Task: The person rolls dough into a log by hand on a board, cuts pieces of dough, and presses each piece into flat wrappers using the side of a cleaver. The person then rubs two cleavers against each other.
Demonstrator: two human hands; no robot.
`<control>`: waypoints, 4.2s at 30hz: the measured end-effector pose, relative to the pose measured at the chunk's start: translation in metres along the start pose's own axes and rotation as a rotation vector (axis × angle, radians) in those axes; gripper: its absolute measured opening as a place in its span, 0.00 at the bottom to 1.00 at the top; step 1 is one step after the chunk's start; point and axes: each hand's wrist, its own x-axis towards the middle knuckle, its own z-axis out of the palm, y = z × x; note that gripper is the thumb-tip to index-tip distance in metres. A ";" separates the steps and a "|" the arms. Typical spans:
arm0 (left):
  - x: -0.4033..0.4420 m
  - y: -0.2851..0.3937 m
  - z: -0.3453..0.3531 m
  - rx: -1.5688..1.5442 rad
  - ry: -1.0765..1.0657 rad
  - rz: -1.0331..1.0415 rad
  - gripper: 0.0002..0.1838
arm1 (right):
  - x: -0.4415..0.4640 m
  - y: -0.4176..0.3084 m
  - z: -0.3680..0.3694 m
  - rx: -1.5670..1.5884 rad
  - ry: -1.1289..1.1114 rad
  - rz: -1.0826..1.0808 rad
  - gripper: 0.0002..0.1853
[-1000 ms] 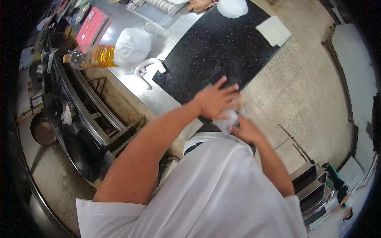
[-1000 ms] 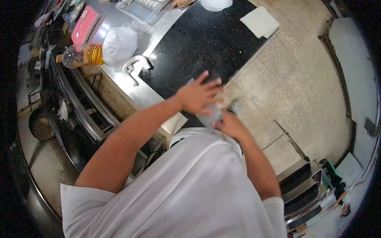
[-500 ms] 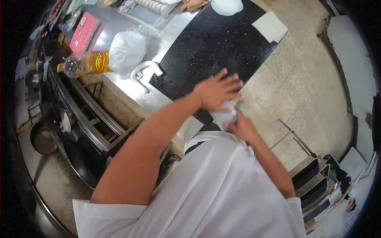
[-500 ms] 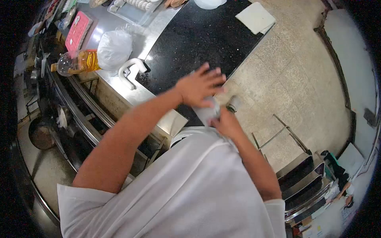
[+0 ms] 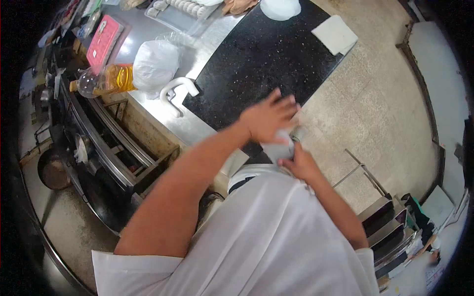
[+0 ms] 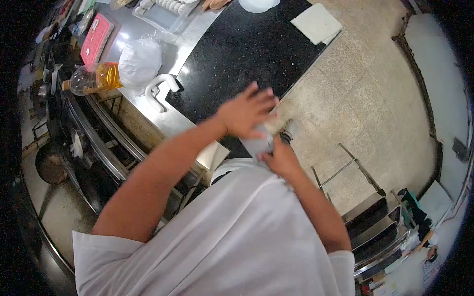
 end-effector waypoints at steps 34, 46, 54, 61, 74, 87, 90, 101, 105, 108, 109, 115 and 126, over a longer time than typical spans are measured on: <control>0.036 0.010 0.018 -0.034 0.030 0.072 0.38 | -0.002 0.016 -0.021 0.010 -0.015 0.106 0.41; 0.018 0.007 0.016 -0.039 0.058 -0.027 0.39 | 0.003 0.021 -0.022 -0.016 -0.011 -0.109 0.35; 0.085 -0.023 -0.010 0.099 0.072 -0.093 0.40 | 0.041 0.007 -0.094 -0.193 0.080 -0.065 0.40; 0.026 0.005 -0.013 0.010 -0.016 -0.138 0.42 | 0.016 0.009 -0.032 0.126 0.043 -0.146 0.42; 0.071 -0.059 -0.040 0.246 0.445 -0.154 0.41 | 0.045 -0.035 -0.069 -0.230 0.373 -0.074 0.31; -0.042 0.006 -0.017 -0.685 0.440 -0.870 0.18 | -0.077 -0.004 0.000 -0.067 0.335 0.092 0.25; -0.042 0.017 -0.011 -0.665 0.610 -0.847 0.17 | -0.005 -0.027 -0.042 -0.153 0.392 -0.076 0.24; -0.018 0.029 -0.041 -1.090 0.823 -0.897 0.15 | 0.037 -0.007 -0.058 -0.190 -0.153 -0.411 0.22; 0.063 -0.041 -0.088 -0.975 1.008 -0.901 0.16 | 0.038 0.034 -0.134 -0.151 -0.161 -0.353 0.19; 0.107 -0.122 -0.094 -1.006 1.059 -1.018 0.21 | 0.030 0.055 -0.182 -0.045 -0.061 -0.293 0.18; 0.112 -0.141 -0.088 -1.006 1.063 -1.018 0.21 | 0.027 0.055 -0.197 0.019 -0.002 -0.284 0.17; 0.095 -0.121 -0.068 -0.427 0.799 -1.090 0.27 | 0.051 0.048 -0.243 0.398 0.243 -0.458 0.13; -0.088 -0.019 -0.015 0.239 1.089 -1.620 0.23 | 0.129 0.007 -0.186 1.018 0.191 0.007 0.07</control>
